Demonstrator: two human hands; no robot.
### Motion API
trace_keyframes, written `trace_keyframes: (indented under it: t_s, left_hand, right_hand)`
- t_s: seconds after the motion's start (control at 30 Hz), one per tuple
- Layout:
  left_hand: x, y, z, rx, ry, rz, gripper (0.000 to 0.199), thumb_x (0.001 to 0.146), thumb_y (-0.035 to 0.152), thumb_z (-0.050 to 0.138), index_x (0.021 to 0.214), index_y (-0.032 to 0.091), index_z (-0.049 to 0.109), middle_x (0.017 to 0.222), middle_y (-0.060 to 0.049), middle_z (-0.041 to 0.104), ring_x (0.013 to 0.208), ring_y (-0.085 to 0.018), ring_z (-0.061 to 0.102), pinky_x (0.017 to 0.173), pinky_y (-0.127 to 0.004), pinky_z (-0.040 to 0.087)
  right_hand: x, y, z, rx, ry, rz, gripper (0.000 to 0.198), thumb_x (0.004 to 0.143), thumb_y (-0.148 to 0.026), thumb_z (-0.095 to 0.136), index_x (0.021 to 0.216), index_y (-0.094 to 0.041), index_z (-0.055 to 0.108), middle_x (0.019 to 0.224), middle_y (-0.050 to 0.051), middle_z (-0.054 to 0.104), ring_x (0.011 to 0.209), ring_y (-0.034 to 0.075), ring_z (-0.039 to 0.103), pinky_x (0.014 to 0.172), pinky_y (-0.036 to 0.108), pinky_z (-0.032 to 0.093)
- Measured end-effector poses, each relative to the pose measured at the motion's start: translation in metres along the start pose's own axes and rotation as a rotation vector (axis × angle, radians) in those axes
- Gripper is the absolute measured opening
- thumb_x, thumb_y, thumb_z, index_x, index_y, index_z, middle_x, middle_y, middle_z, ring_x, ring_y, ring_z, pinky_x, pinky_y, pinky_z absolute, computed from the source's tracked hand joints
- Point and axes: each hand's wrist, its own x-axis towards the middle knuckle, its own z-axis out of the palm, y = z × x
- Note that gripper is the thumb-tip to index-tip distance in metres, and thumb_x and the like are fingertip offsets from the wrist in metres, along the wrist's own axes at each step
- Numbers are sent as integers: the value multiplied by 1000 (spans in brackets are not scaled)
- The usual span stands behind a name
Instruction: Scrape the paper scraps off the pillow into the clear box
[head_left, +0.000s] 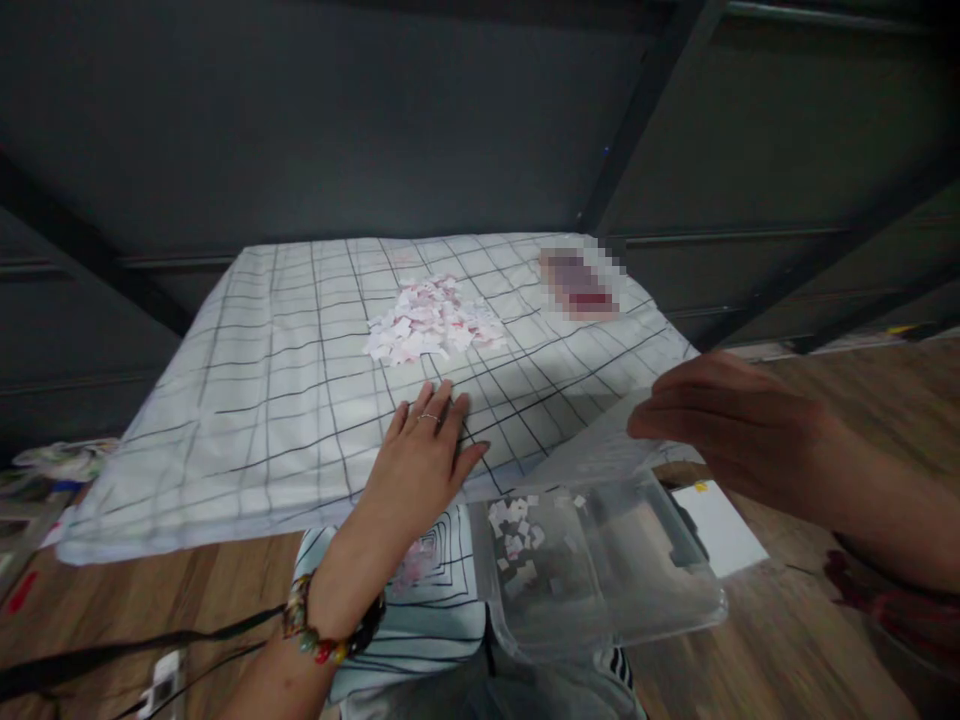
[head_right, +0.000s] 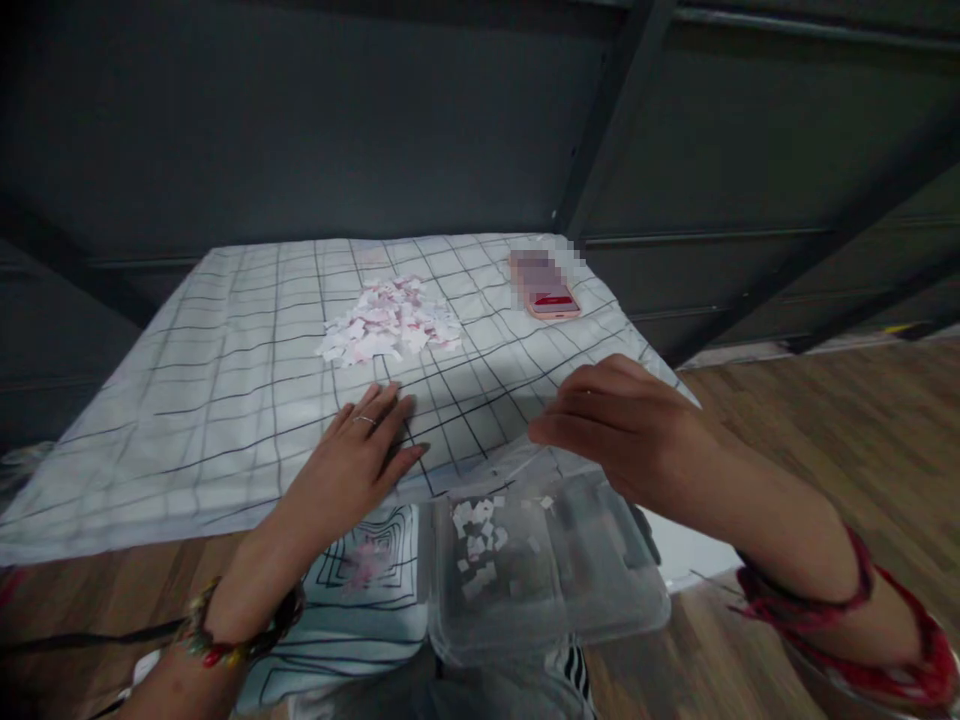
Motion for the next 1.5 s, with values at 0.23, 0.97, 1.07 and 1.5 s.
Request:
trace_keyframes:
  t_s: [0.23,0.97,1.07,1.5]
  left_hand:
    - [-4,-3,1,14,-16,5,53,94,43,35,136,12,42,148,-17,36,137,-33,28,107,-54,31]
    - [16,-72,-18,122,-90,-460,72,90,55,31,144,8,28,152,-19,24,139,-41,19,108,-55,26]
    - [8,-73,-11,136,-75,-458,73,90,55,30,145,8,26,153,-19,22,140,-39,17,109,-55,24]
    - [1,-68,-9,167,40,-437,71,90,54,24,141,6,35,150,-16,31,139,-35,23,112,-48,21]
  right_hand:
    - [-10,-12,-12,40,-43,26,24,90,-6,36,97,-21,52,79,2,58,76,13,54,67,27,46]
    - [110,28,70,-368,113,104,41,88,-2,29,115,-13,58,77,7,62,80,19,51,69,32,36]
    - [116,21,68,-383,69,45,41,89,-3,26,111,-12,60,75,6,61,78,19,51,66,31,33]
    - [124,16,65,-400,21,10,37,91,-4,27,95,-14,63,70,4,58,74,17,46,65,30,28]
